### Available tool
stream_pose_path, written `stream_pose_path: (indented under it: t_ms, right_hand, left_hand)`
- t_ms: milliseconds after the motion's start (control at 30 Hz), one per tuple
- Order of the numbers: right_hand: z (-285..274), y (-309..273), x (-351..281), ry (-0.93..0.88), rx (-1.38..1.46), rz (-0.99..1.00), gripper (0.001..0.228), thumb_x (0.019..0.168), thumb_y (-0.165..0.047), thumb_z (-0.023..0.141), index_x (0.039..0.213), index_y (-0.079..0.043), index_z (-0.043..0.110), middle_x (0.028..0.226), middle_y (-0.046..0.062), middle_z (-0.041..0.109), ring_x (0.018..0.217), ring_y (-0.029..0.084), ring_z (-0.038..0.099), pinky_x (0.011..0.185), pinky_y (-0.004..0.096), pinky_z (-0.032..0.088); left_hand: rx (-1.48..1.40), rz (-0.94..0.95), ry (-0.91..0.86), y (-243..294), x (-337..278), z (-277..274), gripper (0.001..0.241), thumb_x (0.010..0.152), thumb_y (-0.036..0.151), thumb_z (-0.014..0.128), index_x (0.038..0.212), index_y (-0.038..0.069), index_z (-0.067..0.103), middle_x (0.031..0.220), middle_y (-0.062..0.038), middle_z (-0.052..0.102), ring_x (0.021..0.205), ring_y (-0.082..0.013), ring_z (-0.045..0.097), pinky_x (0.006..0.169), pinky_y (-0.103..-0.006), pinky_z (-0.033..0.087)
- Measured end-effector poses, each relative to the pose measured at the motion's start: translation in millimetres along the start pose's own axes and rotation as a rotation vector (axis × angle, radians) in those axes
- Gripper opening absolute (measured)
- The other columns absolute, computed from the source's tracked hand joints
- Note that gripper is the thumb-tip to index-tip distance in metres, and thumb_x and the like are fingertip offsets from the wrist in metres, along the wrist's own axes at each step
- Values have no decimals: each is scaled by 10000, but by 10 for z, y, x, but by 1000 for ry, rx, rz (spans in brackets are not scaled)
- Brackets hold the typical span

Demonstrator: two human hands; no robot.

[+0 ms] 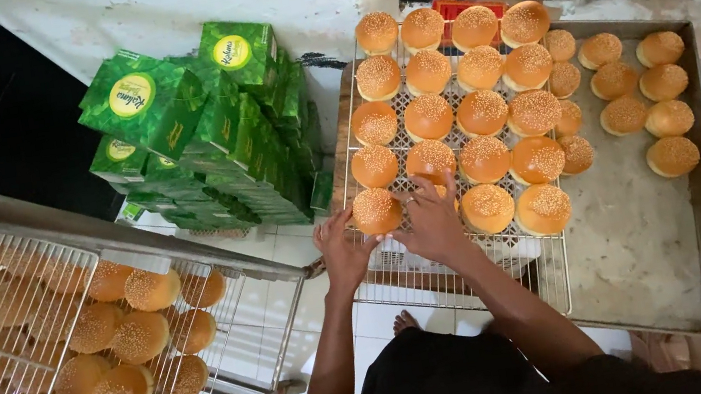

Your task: The person arranges and sorts sesame burger buns on a cooling rack and a baking tray.

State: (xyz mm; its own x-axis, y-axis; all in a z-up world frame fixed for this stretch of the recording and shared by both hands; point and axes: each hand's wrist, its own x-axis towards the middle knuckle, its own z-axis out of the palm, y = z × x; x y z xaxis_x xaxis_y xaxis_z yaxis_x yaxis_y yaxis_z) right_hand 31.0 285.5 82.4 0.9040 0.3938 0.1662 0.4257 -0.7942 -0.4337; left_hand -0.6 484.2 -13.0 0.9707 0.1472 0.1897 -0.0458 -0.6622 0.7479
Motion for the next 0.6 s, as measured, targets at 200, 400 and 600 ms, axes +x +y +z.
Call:
stream_pose_path:
  t_ms: [200, 400, 600]
  right_hand:
    - [23, 8, -6, 8, -48, -3, 758, 710, -476, 840, 1332, -100, 624, 1225, 104, 701, 1425, 301, 415, 1201, 660, -57]
    - [-60, 65, -56, -11, -26, 53, 765, 781, -531, 819, 1371, -103, 585, 1378, 150, 587, 1441, 289, 333, 1172, 649, -53]
    - [-109, 343, -308, 401, -90, -143, 374, 817, -534, 781, 1059, -389, 535, 1479, 61, 552, 1490, 234, 341, 1257, 552, 17]
  left_hand:
    - [-32, -3, -38, -4, 24, -41, 906, 647, 388, 940, 1417, 89, 569, 1350, -137, 626, 1370, -301, 485, 1224, -569, 126]
    - [20, 123, 86, 305, -3, -229, 817, 745, 427, 879, 1415, 75, 571, 1440, -169, 566, 1460, -331, 398, 1221, -576, 90]
    - [89, 279, 97, 794, 30, -317, 868, 806, 505, 835, 1450, 19, 511, 1503, -138, 537, 1529, -329, 329, 1237, -612, 58]
